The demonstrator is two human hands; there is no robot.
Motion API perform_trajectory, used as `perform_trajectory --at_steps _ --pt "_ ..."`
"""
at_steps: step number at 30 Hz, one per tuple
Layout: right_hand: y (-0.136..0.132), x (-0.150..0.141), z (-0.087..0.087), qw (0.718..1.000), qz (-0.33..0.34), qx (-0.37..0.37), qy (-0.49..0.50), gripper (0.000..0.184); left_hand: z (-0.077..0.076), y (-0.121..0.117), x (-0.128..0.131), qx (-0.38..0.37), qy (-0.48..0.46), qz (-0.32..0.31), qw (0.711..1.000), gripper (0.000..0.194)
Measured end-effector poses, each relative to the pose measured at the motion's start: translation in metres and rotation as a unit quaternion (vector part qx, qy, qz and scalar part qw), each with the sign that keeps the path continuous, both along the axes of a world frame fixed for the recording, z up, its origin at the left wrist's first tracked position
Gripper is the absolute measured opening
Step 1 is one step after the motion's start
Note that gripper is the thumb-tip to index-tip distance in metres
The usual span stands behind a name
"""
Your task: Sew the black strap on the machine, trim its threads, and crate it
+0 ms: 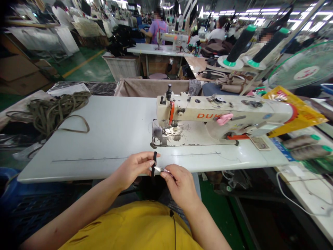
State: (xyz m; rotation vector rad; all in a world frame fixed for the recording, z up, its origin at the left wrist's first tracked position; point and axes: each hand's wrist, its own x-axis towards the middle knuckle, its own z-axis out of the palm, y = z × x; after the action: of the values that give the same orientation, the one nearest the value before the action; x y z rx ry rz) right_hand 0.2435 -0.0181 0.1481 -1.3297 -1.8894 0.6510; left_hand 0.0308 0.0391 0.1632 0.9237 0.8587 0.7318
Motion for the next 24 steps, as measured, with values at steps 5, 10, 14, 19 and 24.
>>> perform_trajectory --at_steps 5,10,14,19,24 --pt "0.001 -0.001 0.0 0.995 -0.028 -0.081 0.059 0.033 0.0 0.001 -0.003 0.022 0.023 0.022 0.999 0.035" --pt "0.001 -0.009 0.002 0.989 -0.023 -0.116 0.088 0.032 -0.002 0.002 -0.007 0.013 -0.002 0.023 1.0 0.018" --pt "0.002 -0.014 0.004 0.994 -0.032 -0.084 0.058 0.029 0.004 0.002 -0.006 -0.026 -0.089 0.063 0.994 0.006" --pt "0.005 -0.018 0.009 1.0 -0.02 -0.006 -0.018 0.021 0.008 0.003 -0.008 -0.093 -0.158 0.088 0.979 0.008" --pt "0.006 -0.023 0.016 0.995 -0.02 0.047 -0.081 0.017 0.008 0.003 -0.009 -0.136 -0.192 0.085 0.968 0.011"
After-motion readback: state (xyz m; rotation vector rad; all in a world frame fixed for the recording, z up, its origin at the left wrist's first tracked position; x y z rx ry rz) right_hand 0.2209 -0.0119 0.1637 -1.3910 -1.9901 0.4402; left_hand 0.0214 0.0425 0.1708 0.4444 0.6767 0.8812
